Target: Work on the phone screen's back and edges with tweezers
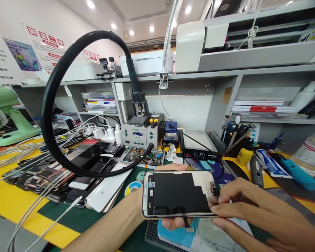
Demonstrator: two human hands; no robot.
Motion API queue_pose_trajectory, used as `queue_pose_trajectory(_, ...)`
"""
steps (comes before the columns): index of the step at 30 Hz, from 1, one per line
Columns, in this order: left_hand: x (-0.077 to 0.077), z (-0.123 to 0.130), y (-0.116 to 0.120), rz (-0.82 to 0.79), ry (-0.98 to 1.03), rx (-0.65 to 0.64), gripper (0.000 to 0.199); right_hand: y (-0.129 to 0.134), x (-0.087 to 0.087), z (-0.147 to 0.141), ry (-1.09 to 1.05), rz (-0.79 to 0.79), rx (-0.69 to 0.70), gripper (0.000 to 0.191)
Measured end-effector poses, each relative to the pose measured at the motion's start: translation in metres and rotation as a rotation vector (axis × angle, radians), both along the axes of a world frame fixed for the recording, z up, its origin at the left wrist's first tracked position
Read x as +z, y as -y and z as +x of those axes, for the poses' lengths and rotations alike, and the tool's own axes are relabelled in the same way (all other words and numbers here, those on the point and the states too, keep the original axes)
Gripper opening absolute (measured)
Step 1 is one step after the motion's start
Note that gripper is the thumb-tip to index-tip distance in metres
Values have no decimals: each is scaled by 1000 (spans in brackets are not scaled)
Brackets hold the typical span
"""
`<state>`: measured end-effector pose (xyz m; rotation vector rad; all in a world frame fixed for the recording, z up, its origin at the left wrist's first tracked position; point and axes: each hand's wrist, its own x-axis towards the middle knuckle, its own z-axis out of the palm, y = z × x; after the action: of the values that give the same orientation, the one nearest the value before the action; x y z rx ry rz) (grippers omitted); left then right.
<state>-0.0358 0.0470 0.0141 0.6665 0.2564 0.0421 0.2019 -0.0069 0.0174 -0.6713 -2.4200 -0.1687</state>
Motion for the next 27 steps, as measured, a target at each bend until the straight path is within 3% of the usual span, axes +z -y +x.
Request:
queue_pose_trajectory(6, 0, 3, -1, 25, -13, 12, 123, 3, -3, 0, -21, -97, -46, 6)
queue_pose_trajectory(10, 0, 2, 0, 5, 29, 40, 108, 4, -8, -5, -140, -80, -56, 13)
queue_pose_trajectory(14, -4, 3, 0, -46, 97, 34, 113, 6, -12, -14, -292, -58, -122, 25)
queue_pose_trajectory(16, -8, 4, -2, -81, 116, 33, 103, 7, -11, -16, -311, -49, -132, 27)
queue_pose_trajectory(19, -13, 5, -4, -126, 157, 25, 93, 5, -9, -15, -281, -42, -126, 25)
queue_pose_trajectory(24, -13, 0, -6, -116, 185, -23, 100, 0, -4, -7, -92, -30, -18, 7)
queue_pose_trajectory(27, -9, -5, -6, -106, 160, -52, 103, 0, -4, -5, -42, -23, 2, 8)
